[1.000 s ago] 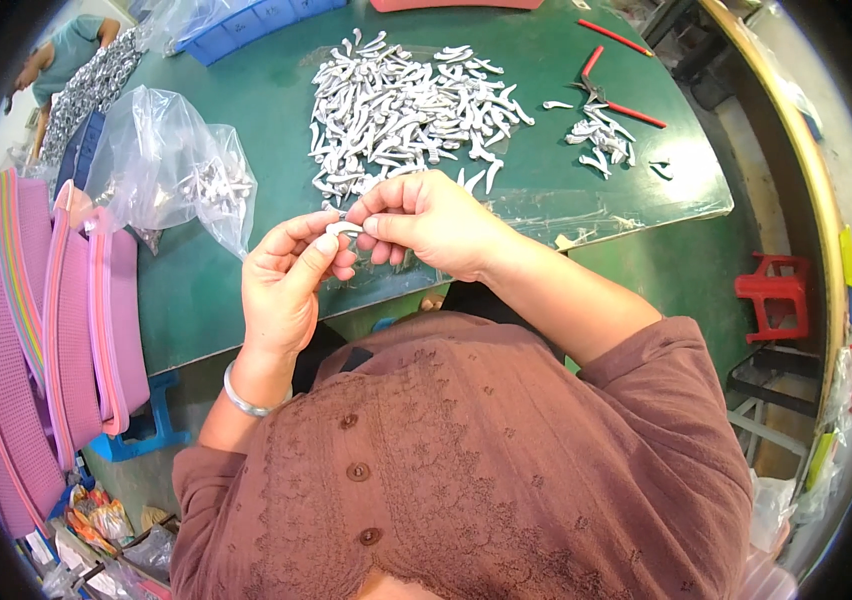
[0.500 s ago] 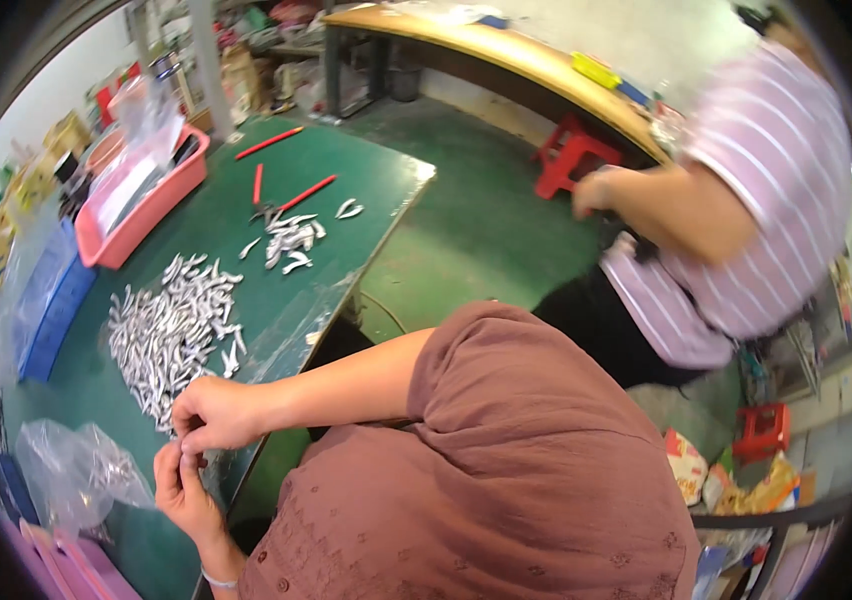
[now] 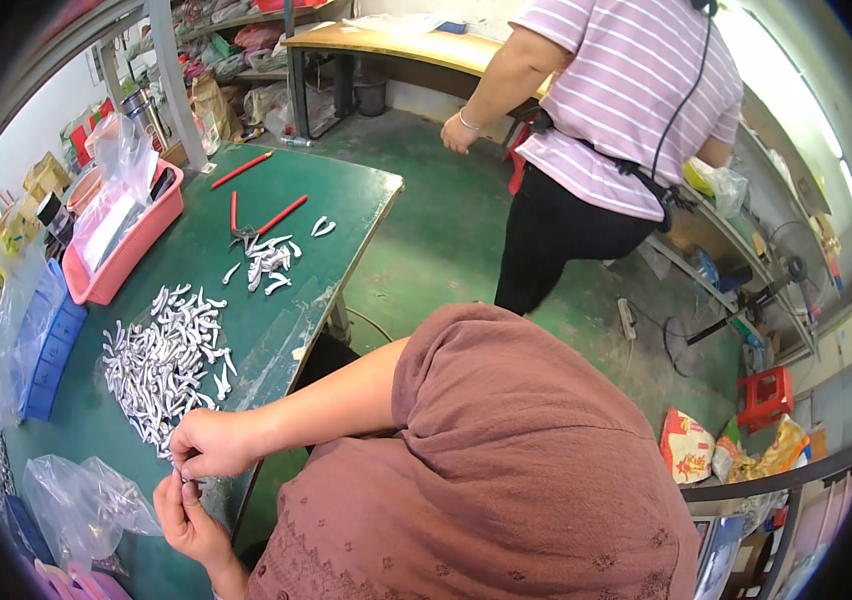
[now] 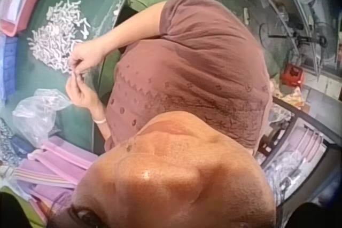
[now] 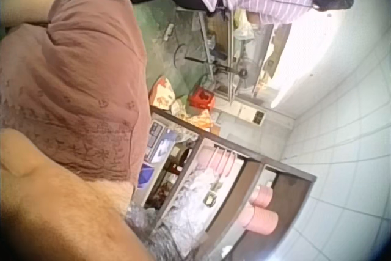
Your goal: The person picks up small curved plastic components and inserts metal pins into them by hand at a workstation.
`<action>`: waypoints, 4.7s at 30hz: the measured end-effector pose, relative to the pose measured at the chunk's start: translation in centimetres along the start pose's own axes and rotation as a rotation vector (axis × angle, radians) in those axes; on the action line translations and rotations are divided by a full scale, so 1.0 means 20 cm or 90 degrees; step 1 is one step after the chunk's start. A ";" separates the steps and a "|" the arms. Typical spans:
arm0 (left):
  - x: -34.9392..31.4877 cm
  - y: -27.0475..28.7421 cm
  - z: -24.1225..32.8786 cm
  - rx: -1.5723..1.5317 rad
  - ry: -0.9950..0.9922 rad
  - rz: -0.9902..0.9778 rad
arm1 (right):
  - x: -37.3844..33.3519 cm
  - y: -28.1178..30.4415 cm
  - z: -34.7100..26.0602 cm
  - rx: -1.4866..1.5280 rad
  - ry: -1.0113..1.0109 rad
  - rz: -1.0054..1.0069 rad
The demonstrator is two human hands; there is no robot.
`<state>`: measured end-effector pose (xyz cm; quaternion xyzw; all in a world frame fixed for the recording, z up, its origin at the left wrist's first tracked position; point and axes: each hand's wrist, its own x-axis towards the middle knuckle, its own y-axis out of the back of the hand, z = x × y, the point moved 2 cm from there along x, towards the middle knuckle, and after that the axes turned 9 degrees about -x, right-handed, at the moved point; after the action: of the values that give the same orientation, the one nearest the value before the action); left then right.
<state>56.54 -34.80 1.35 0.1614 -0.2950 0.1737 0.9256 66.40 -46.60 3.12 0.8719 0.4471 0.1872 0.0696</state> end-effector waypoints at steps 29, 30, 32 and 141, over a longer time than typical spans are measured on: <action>-0.04 0.02 0.04 0.152 -0.067 -0.023 | -0.01 -0.04 0.00 0.001 -0.118 -0.090; -0.04 0.03 0.04 0.169 -0.077 -0.028 | 0.00 -0.04 0.00 0.000 -0.115 -0.091; -0.05 0.04 0.04 0.173 -0.085 -0.024 | 0.00 -0.05 0.01 0.004 -0.099 -0.105; -0.14 0.10 -0.06 -0.238 0.330 0.188 | 0.09 -0.16 0.06 -0.004 -0.013 -0.039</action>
<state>54.19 -33.21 -0.99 -0.1048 -0.0969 0.2835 0.9483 65.39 -43.20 1.55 0.8597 0.4720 0.1772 0.0828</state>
